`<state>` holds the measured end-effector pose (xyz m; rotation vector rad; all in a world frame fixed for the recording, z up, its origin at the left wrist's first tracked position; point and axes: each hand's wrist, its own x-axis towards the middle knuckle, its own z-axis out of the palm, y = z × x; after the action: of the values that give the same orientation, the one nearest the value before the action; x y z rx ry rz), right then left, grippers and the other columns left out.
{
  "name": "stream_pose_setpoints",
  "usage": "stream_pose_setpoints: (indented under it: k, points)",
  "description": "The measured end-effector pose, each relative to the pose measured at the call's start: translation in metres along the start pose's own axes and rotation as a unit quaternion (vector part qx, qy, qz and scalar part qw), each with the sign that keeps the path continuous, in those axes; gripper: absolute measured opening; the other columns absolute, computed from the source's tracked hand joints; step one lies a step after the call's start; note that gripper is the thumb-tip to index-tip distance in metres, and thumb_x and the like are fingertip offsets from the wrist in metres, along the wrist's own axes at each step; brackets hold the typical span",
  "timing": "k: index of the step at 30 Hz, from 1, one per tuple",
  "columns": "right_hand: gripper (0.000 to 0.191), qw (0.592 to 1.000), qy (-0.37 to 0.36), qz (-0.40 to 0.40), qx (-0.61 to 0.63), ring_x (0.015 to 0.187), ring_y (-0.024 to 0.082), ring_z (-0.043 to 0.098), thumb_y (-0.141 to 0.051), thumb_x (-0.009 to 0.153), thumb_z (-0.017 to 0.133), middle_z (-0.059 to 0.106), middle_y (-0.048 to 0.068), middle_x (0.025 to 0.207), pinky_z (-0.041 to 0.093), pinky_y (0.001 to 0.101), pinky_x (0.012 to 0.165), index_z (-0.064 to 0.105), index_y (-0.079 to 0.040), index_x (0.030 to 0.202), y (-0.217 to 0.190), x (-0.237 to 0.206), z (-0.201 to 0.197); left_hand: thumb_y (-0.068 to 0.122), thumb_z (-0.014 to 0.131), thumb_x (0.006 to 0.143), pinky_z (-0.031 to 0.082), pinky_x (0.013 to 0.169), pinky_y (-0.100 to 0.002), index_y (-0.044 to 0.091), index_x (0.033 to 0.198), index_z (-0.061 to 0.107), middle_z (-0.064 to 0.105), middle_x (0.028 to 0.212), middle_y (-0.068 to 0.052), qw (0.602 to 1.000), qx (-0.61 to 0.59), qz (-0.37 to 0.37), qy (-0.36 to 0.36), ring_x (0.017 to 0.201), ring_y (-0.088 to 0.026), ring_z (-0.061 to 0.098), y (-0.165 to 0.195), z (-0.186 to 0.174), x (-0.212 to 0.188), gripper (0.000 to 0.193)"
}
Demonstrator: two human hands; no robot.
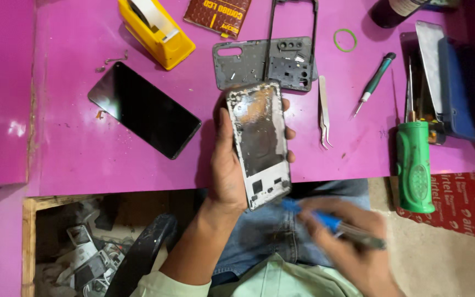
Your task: The person disassembles a smartphone, removes the back cover, and uses a screwdriver to unscrew components from the phone frame. They handle the battery, internal frame, and screws while working on a pink workbench.
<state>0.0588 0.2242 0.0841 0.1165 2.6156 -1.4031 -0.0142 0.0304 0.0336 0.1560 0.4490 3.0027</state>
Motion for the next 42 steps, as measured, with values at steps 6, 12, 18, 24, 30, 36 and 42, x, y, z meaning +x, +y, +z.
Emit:
stream_pose_setpoints:
  k: [6,12,18,24,30,36,42]
  points:
    - [0.020,0.985,0.084,-0.140,-0.059,0.071,0.011,0.070,-0.014,0.083,0.079,0.077,0.007,0.082,0.056,0.0237,0.063,0.077,-0.001,0.097,-0.008,-0.005,-0.005,0.062,0.040,0.109,0.062,0.083,-0.046,0.004,0.154,0.045,0.059,0.141,-0.018,0.999,0.028,0.004,0.031,0.110,-0.029,0.066,0.001,0.000,0.000,0.074]
    - [0.017,0.988,0.070,-0.138,0.011,0.064,0.010,0.068,-0.008,0.084,0.079,0.075,0.006,0.078,0.053,0.0225,0.058,0.077,0.001,0.098,-0.016,0.022,0.005,0.064,0.038,0.106,0.063,0.083,-0.048,0.008,0.154,0.045,0.059,0.141,-0.017,0.999,-0.006,-0.033,0.039,0.112,-0.030,0.067,0.003,0.002,-0.001,0.074]
    - [0.018,0.968,0.110,-0.218,0.055,0.076,0.008,0.069,-0.005,0.095,0.076,0.075,0.007,0.092,0.054,0.0203,0.064,0.073,0.003,0.111,-0.040,0.061,0.008,0.062,0.047,0.106,0.063,0.092,-0.052,0.006,0.153,0.043,0.060,0.136,-0.018,0.998,0.062,-0.022,0.003,0.118,-0.031,0.066,0.000,0.008,-0.003,0.073]
    - [0.016,0.950,0.184,-0.230,0.107,0.079,0.009,0.064,-0.014,0.107,0.073,0.073,0.005,0.093,0.050,0.0207,0.068,0.072,0.000,0.114,-0.052,0.103,0.005,0.062,0.048,0.103,0.063,0.078,-0.054,0.014,0.153,0.040,0.059,0.131,-0.016,0.991,0.122,-0.015,0.056,0.108,-0.032,0.065,0.005,0.009,-0.001,0.070]
    - [0.055,0.913,0.173,-0.005,-0.370,0.074,0.041,0.066,-0.054,0.106,0.062,0.068,0.023,0.076,0.051,0.0492,0.067,0.073,-0.001,0.092,-0.034,0.132,-0.036,0.070,0.039,0.101,0.061,0.090,-0.055,0.003,0.148,0.050,0.060,0.136,-0.017,0.989,0.100,0.016,0.107,0.116,-0.033,0.066,0.017,0.001,0.004,0.083]
    - [0.053,0.905,0.182,-0.032,-0.382,0.081,0.045,0.069,-0.057,0.097,0.069,0.073,0.020,0.081,0.052,0.0551,0.071,0.075,-0.005,0.099,-0.036,0.153,-0.041,0.072,0.038,0.094,0.061,0.086,-0.058,0.006,0.140,0.053,0.064,0.129,-0.013,0.967,0.112,0.060,0.222,0.114,-0.033,0.068,0.022,-0.003,0.006,0.082]
    - [0.042,0.964,0.134,-0.141,-0.180,0.070,0.028,0.074,-0.045,0.093,0.077,0.073,0.015,0.081,0.056,0.0403,0.067,0.074,-0.004,0.106,-0.074,0.165,-0.011,0.049,0.051,0.099,0.062,0.082,-0.059,0.010,0.134,0.052,0.064,0.118,-0.016,0.937,0.136,0.149,0.286,0.102,-0.031,0.070,0.046,-0.004,-0.006,0.053]
